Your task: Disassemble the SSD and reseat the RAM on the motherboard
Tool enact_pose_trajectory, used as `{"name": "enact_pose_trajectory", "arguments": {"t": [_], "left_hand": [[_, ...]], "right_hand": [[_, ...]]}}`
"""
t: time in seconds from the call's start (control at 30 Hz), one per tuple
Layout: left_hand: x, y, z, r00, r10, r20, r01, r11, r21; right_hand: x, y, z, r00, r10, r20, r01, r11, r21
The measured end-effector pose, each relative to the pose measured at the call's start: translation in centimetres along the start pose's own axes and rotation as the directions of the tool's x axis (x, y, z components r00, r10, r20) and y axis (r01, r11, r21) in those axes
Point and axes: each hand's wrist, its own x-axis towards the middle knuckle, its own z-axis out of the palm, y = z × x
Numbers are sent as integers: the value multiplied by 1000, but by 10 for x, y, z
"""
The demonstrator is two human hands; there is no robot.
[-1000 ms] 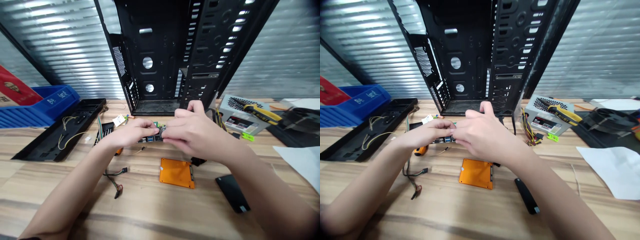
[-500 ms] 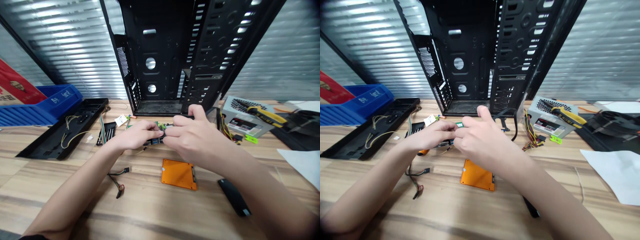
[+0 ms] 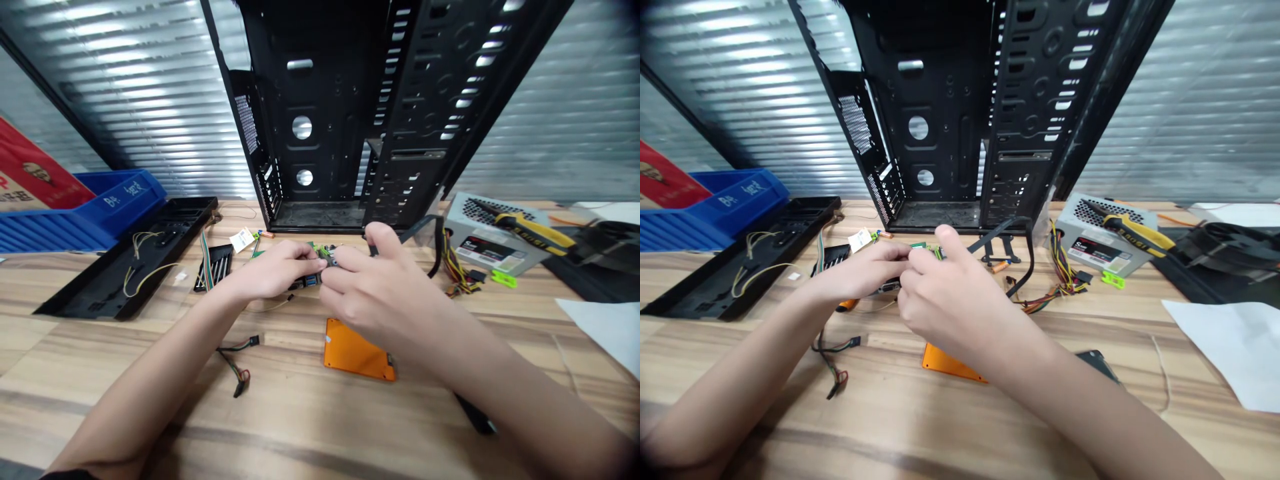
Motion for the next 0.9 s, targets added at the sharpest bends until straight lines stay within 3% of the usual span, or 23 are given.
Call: {"name": "enact_pose_trajectory", "arguments": {"t": [0.23,0.43,0.53,0.73,0.9], "left_hand": [[2,-4,0,1000,6,14,-6,1000,-19],[3,-5,-1,1000,6,27,-6,1000,4],[4,-5,-2,999,14,34,-15,1000,2],[3,-2,-2,1000,11,15,-11,1000,-10],[2,0,-2,1000,9,14,-9,1000,-22]], "right_hand": [[-1,7,5,998,-13,-65,12,1000,-26],[-7,18,6,997,56,-62,-59,997,-52],[-8,23,3,997,51,-52,-51,999,-8],[-1,18,12,988,-18,-152,40,990,137],[4,11,24,985,14,-169,10,990,139]]}}
